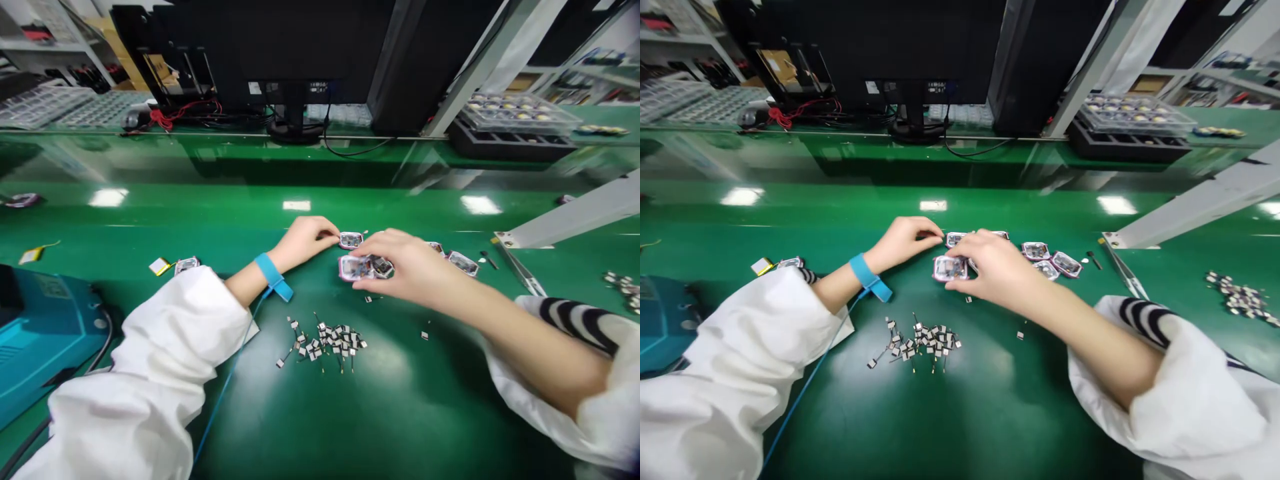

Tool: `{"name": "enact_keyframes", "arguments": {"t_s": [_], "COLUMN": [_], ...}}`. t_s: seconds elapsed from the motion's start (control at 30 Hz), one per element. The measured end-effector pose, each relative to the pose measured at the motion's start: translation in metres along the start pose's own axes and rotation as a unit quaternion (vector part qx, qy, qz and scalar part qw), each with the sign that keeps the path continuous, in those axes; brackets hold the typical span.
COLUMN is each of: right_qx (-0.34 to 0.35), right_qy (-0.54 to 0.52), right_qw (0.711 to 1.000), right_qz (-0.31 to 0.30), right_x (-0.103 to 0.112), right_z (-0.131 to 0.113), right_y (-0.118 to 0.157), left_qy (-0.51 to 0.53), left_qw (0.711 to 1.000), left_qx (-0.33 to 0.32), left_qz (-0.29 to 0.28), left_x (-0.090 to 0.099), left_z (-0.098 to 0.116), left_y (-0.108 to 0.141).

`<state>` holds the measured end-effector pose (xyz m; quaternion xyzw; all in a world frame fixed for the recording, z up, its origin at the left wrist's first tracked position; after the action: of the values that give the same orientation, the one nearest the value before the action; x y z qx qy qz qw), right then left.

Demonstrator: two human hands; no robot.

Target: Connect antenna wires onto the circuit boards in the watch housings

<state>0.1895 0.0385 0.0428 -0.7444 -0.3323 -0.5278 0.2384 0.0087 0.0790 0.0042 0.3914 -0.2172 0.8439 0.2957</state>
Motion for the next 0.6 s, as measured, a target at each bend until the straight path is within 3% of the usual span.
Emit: {"name": "enact_keyframes", "arguments": {"t_s": [0.1, 0.23, 0.43, 0.6], "right_qx": [0.001, -0.008, 0.043, 0.004], "right_qy": [-0.025, -0.055, -0.124, -0.089], "right_qw": [0.999, 0.998, 0.991, 0.992], "right_qz": [-0.024, -0.012, 0.035, 0.088], "right_x": [-0.03, -0.053, -0.051, -0.044], "right_z": [-0.005, 0.001, 0.015, 0.022], "right_y": [-0.002, -0.011, -0.012, -0.008], "left_qy": [0.028, -0.003, -0.128, -0.184], "left_qw": [0.997, 0.999, 0.99, 0.978], "left_qx": [0.043, 0.033, -0.048, -0.06], "left_qz": [0.057, 0.033, -0.042, -0.074], "left_x": [0.01, 0.001, -0.021, -0.02], "left_z": [0.008, 0.024, 0.029, 0.029], "left_y": [0.028, 0.062, 0.066, 0.062]}}
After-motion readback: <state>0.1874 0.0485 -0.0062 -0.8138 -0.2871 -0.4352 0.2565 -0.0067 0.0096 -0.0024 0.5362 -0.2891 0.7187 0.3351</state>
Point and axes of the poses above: each hand's wrist, its own y-axis away from the middle knuckle, its own x-axis out of the back of the hand, z = x × y, the point moved 1 cm from there along -y, towards the middle knuckle, and after that the axes turned 14 degrees about -z, right-handed, at the moved point
